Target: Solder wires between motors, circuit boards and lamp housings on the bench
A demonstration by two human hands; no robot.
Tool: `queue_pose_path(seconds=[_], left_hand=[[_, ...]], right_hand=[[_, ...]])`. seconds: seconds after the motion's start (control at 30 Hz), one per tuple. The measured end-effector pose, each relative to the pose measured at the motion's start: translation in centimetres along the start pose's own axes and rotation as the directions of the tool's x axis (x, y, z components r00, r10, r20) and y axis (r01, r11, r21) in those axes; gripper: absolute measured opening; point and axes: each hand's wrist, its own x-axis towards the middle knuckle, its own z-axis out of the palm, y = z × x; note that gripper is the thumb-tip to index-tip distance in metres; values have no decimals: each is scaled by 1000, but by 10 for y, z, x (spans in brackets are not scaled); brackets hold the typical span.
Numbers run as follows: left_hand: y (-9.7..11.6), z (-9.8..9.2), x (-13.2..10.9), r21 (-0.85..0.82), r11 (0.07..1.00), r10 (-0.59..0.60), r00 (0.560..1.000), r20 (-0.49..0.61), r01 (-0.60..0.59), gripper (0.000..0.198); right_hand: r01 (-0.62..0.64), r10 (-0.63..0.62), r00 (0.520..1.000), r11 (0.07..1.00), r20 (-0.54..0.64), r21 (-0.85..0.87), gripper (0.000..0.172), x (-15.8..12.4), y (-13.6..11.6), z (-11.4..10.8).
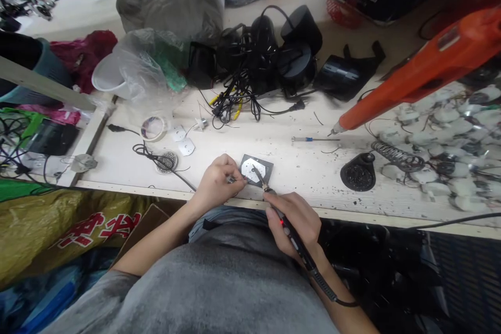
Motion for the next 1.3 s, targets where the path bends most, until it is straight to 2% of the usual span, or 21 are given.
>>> queue_pose_path(seconds=[0.13, 0.23, 0.43, 0.7, 1.13, 1.3], left_hand=[[3, 0, 0, 17, 1000, 2, 1000, 26, -3, 18], [4, 1, 1, 35, 999, -17, 1000, 17, 16, 19], [3, 3, 2, 59, 998, -22, 1000, 20, 21, 20], [8, 0, 6, 73, 994, -83, 995, 61, 79, 21], [9, -1, 7, 48, 994, -100, 993, 69, 97, 22], [10, 0, 7, 36, 993, -114, 991, 71, 112, 22]], right_hand=[[-47, 46, 998, 999, 30, 15, 33, 0, -3, -3], [-29, 27, 997, 999, 78, 23, 35, 0, -1, -5], [18, -18, 1000, 1000, 6, 25, 32, -4, 6, -4], [16, -17, 1000, 999, 19, 50, 27, -6, 8, -4], [-10, 8, 998, 999, 58, 51, 32, 0, 6, -7], [-17, 17, 1000, 998, 8, 60, 28, -4, 7, -3]])
